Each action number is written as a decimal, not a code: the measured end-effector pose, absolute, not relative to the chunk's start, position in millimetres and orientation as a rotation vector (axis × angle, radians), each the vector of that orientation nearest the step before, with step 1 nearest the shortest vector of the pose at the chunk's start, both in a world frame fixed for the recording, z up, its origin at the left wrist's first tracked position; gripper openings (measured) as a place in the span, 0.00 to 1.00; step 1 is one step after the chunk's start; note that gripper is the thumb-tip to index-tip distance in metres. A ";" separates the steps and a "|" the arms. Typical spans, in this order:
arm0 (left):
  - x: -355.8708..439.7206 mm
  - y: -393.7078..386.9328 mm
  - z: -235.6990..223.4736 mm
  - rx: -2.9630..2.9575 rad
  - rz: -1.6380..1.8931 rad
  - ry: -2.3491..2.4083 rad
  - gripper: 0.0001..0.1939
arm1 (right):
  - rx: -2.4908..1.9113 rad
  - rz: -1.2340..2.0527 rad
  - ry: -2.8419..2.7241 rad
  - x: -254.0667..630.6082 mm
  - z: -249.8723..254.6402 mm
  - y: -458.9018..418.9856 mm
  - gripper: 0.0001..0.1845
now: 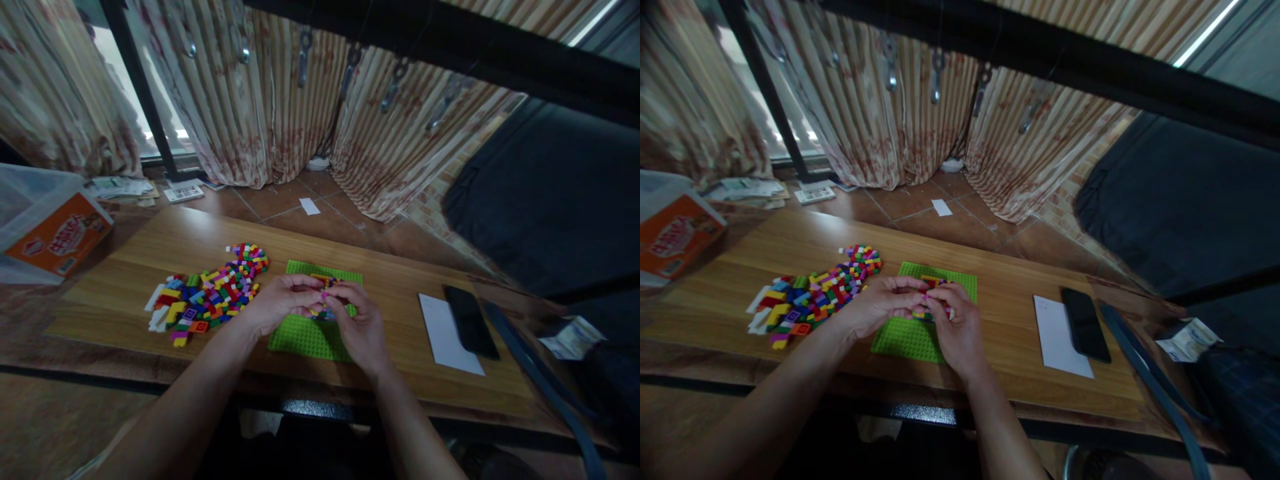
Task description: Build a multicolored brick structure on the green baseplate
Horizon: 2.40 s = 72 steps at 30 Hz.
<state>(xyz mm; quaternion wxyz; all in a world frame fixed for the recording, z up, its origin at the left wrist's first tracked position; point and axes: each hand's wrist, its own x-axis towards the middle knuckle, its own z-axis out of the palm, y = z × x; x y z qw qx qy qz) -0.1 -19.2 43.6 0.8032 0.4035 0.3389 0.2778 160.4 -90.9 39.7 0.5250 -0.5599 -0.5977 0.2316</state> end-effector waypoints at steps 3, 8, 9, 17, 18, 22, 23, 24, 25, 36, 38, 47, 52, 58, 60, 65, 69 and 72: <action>1.2 -19.5 43.6 0.854 0.586 0.694 0.16 | -1.350 0.579 -1.447 159.1 42.3 -91.6 0.07; 2.8 -21.1 42.6 0.857 0.592 0.633 0.16 | -1.343 0.642 -1.435 159.2 39.9 -91.1 0.08; 2.8 -21.5 42.3 0.863 0.590 0.624 0.16 | -1.335 0.674 -1.438 160.1 39.5 -91.0 0.08; -4.7 -14.1 43.6 0.933 0.624 0.673 0.13 | -1.316 0.779 -1.210 193.5 40.7 -89.7 0.06; -5.8 -12.0 43.8 0.929 0.654 0.703 0.13 | -1.344 0.742 -1.226 198.3 40.1 -89.9 0.05; -7.0 -6.0 42.3 0.899 0.764 0.816 0.09 | -1.481 0.613 -1.386 208.3 32.1 -91.1 0.07; -6.7 -5.4 41.4 0.891 0.779 0.841 0.09 | -1.511 0.592 -1.425 208.7 29.3 -91.3 0.07; -6.4 -5.1 40.5 0.885 0.789 0.861 0.09 | -1.533 0.570 -1.457 208.6 26.5 -91.2 0.07; -6.1 -5.1 39.7 0.882 0.792 0.876 0.09 | -1.547 0.551 -1.482 208.1 23.9 -91.0 0.07; -5.3 -5.4 39.6 0.898 0.777 0.921 0.06 | -1.579 0.489 -1.553 200.0 17.6 -84.4 0.03; -5.1 -5.7 40.4 0.902 0.775 0.922 0.06 | -1.587 0.492 -1.541 198.6 18.0 -83.3 0.03; -5.7 -6.5 38.5 0.912 0.784 0.913 0.08 | -1.611 0.565 -1.424 196.2 16.6 -80.3 0.08; -4.7 -7.0 35.2 0.935 0.783 0.897 0.11 | -1.662 0.696 -1.248 198.0 10.7 -74.1 0.15; -1.4 -8.9 33.2 0.958 0.777 0.899 0.10 | -1.618 0.889 -1.023 197.6 2.6 -67.4 0.22; 0.8 -10.4 33.9 0.961 0.773 0.903 0.09 | -1.597 0.918 -0.976 197.1 1.6 -65.9 0.24; 5.7 -13.3 37.8 0.941 0.739 0.949 0.04 | -1.591 0.920 -0.952 196.2 0.3 -63.9 0.27; 6.6 -13.3 38.7 0.925 0.729 0.985 0.04 | -1.609 0.910 -0.958 195.9 -0.9 -62.0 0.27; 6.0 -13.6 36.9 0.917 0.735 0.991 0.05 | -1.637 0.900 -0.962 194.1 0.3 -60.9 0.25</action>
